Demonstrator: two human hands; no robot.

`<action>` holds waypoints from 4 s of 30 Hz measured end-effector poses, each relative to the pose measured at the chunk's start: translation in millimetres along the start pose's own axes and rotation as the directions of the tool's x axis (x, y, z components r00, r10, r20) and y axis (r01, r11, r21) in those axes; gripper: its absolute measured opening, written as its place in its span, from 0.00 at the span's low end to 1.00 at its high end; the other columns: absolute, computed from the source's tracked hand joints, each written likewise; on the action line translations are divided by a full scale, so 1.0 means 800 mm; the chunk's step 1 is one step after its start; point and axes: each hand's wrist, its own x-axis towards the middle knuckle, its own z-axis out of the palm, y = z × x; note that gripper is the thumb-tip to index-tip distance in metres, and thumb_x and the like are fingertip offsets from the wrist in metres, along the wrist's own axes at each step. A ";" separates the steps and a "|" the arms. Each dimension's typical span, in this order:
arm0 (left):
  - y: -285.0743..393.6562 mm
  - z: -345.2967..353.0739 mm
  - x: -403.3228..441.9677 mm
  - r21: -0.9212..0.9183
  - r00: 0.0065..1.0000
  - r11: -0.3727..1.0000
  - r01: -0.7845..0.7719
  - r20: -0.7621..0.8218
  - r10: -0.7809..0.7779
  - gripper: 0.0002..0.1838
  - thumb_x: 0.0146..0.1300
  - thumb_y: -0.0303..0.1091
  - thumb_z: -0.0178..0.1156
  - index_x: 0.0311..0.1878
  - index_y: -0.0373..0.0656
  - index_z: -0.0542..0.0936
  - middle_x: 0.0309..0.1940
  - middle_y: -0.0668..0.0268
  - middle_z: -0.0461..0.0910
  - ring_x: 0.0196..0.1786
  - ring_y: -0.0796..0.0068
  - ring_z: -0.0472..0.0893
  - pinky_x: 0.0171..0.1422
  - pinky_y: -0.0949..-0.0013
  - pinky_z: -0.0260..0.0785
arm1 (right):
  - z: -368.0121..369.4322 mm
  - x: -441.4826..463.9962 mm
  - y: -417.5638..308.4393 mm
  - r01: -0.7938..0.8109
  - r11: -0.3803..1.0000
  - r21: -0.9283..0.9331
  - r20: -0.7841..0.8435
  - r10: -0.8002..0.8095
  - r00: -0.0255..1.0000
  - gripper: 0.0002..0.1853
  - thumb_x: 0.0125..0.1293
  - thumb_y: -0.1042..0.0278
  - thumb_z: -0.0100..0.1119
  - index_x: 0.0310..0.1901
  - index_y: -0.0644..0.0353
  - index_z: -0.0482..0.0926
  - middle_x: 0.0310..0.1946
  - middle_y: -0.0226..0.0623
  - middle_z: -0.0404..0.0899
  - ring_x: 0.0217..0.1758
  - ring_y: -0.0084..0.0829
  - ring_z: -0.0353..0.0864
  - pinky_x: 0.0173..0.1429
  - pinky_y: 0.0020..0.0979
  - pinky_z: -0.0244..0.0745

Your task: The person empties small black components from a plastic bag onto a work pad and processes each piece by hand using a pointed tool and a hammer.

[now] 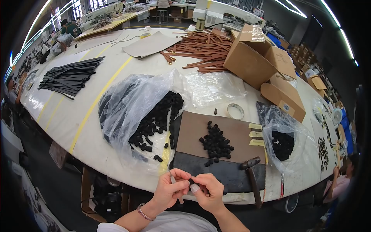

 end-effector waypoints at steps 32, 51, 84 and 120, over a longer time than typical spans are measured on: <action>0.002 -0.015 -0.006 -0.258 0.990 0.959 0.118 0.105 -0.094 0.08 0.58 0.21 0.55 0.41 0.36 0.73 0.36 0.56 0.77 0.20 0.81 0.72 0.15 0.84 0.54 | -0.014 0.012 -0.029 -0.119 0.985 -0.123 0.219 0.144 0.965 0.15 0.57 0.70 0.57 0.45 0.67 0.73 0.20 0.35 0.70 0.17 0.26 0.68 0.23 0.26 0.64; -0.005 -0.014 -0.006 -0.165 0.996 0.983 0.078 0.054 -0.070 0.04 0.58 0.20 0.56 0.37 0.36 0.73 0.33 0.59 0.77 0.19 0.81 0.72 0.15 0.84 0.53 | -0.009 0.013 -0.027 0.053 0.989 -0.141 0.209 -0.022 0.978 0.17 0.44 0.80 0.61 0.40 0.61 0.74 0.20 0.34 0.73 0.18 0.28 0.75 0.22 0.25 0.69; -0.009 -0.013 -0.009 -0.055 0.998 0.996 -0.065 -0.026 0.063 0.08 0.59 0.21 0.55 0.42 0.32 0.74 0.23 0.64 0.75 0.18 0.80 0.73 0.15 0.84 0.52 | -0.003 0.031 -0.015 -0.752 0.531 0.390 0.459 0.596 0.659 0.05 0.61 0.73 0.54 0.34 0.64 0.69 0.18 0.28 0.69 0.17 0.13 0.64 0.19 0.16 0.58; -0.006 -0.025 -0.010 -0.407 0.976 0.887 0.219 0.098 -0.195 0.07 0.64 0.30 0.53 0.44 0.39 0.73 0.31 0.59 0.74 0.18 0.84 0.69 0.15 0.85 0.54 | -0.008 0.023 -0.025 0.059 0.969 -0.241 0.273 0.010 0.962 0.10 0.53 0.80 0.56 0.38 0.62 0.76 0.23 0.36 0.76 0.19 0.30 0.75 0.23 0.26 0.68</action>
